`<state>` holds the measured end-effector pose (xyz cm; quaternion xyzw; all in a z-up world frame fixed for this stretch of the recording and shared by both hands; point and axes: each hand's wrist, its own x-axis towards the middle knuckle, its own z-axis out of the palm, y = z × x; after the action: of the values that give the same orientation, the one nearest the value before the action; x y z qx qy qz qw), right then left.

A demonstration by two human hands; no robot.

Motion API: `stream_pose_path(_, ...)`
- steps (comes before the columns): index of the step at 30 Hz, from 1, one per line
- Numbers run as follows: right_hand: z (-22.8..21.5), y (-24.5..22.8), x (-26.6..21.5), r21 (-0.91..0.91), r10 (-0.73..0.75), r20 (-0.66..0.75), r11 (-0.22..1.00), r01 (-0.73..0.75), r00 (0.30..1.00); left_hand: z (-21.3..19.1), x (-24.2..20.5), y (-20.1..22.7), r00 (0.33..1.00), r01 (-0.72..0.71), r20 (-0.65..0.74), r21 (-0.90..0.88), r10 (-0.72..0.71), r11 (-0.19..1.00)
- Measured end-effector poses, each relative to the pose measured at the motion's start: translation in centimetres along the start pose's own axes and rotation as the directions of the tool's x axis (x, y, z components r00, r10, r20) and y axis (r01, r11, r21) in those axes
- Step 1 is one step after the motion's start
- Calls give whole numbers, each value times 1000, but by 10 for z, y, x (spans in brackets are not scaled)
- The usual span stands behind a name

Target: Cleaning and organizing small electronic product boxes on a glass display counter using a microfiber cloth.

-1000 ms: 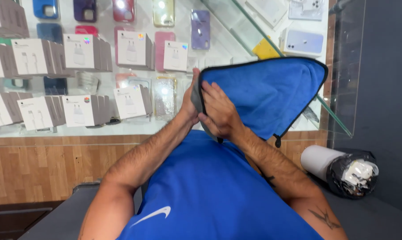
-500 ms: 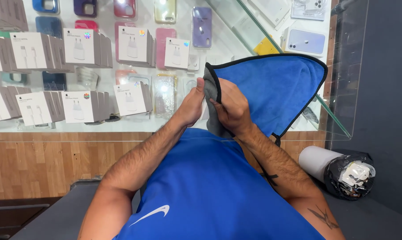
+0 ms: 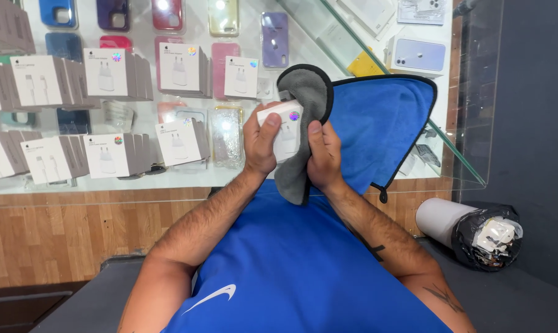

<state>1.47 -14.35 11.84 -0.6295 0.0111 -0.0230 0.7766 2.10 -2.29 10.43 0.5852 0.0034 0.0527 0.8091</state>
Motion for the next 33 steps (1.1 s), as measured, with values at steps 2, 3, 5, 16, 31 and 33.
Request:
stream_pose_path(2,-3,12,-3,65,44,4,997,-45,999,7,4,3,997,-65,-41,4,65,998)
stream_pose_path(3,-4,19,-5,130,92,-50,988,-84,995,10,8,6,991,-116,-68,28,117,993)
stream_pose_path(5,-1,17,-8,197,154,-87,971,-135,984,15,9,10,980,-161,-109,60,166,985)
stream_pose_path(16,3,-26,0,489,617,2,686,-539,787,15,20,-15,764,-611,98,426,638,667)
stream_pose_path(31,-193,65,-27,-66,239,-524,946,-318,818,18,52,-18,898,441,-35,80,-440,894)
stream_pose_path(33,-233,56,-38,-94,149,-662,956,-279,735,28,62,-16,875,484,-14,71,-484,872)
